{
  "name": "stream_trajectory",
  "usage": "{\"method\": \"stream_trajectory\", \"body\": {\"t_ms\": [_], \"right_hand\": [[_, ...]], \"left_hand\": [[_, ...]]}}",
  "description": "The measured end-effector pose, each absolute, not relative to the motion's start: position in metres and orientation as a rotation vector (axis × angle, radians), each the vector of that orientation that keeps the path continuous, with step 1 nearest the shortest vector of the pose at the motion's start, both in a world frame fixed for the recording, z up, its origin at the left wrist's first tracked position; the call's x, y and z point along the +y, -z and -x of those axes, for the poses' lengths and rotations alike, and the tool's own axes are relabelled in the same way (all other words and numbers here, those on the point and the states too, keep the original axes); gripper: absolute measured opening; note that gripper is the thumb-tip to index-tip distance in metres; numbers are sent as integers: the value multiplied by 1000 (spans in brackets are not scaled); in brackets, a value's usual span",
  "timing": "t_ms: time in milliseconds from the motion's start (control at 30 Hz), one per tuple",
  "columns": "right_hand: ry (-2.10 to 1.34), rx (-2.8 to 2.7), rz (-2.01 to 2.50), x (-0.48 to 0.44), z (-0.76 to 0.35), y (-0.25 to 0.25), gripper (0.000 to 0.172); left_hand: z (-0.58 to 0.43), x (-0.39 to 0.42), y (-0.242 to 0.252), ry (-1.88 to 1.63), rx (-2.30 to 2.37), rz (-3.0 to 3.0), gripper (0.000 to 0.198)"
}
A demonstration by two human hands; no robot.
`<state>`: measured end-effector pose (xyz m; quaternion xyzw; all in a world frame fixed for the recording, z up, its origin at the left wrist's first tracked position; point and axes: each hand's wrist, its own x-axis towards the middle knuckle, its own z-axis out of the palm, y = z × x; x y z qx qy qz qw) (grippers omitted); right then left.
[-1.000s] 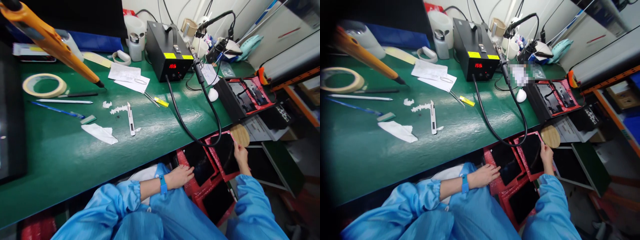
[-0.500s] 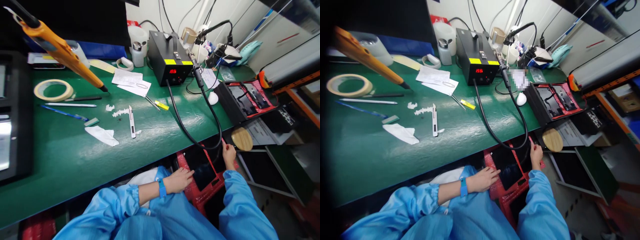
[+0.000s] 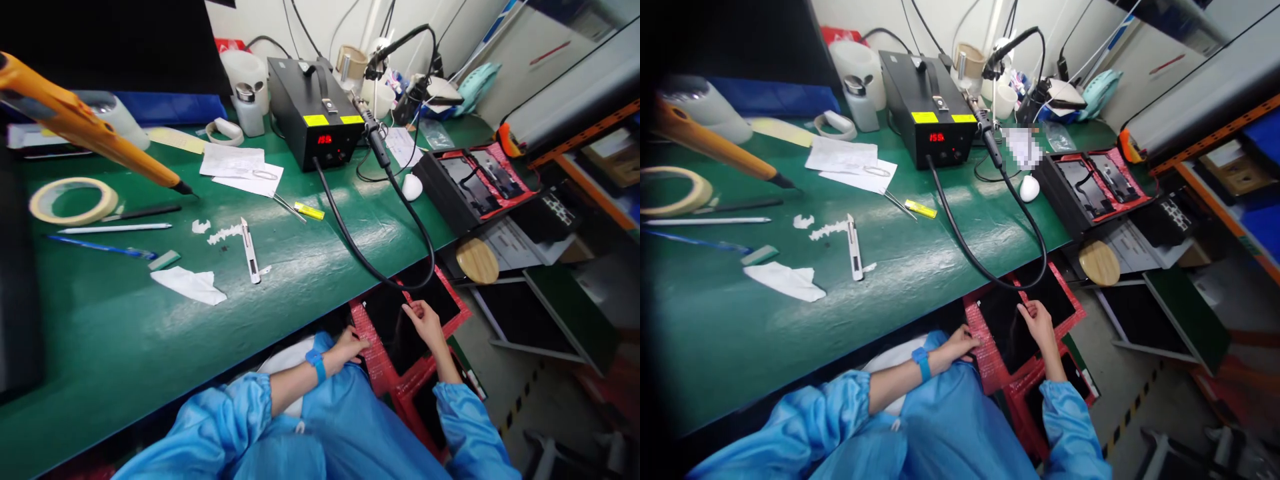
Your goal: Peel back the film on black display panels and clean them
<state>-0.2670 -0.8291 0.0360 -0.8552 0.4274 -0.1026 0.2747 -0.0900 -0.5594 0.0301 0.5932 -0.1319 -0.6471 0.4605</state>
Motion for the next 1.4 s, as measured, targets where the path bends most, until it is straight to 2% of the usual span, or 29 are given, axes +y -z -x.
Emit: {"method": "stream_trajectory", "body": {"t_ms": [233,467,700,1033,1133,1300,1400], "right_hand": [[233,1272,2136,-809,283,-37,36],[341,1388,2008,-785,279,-26,36],[439,1449,1893,-769,277,-21,37],[296,1308,1780,-753,275,-45,33],[227,1283,1698,-755,279,-59,34],[49,1228,1499,-757,290,-84,37],[-26,1167,1394,-757,295,-95,38]], "left_hand": [[96,-565,-34,1763,-201,-1287,25],[94,-562,-42,1770,-92,-1172,18],[85,-560,-54,1843,-46,-1072,21],[96,-558,-60,1775,-161,-1014,10],[95,-558,-63,1782,-214,-958,13],[87,-558,-71,1762,-250,-864,30],[82,-561,-73,1753,-220,-816,31]]}}
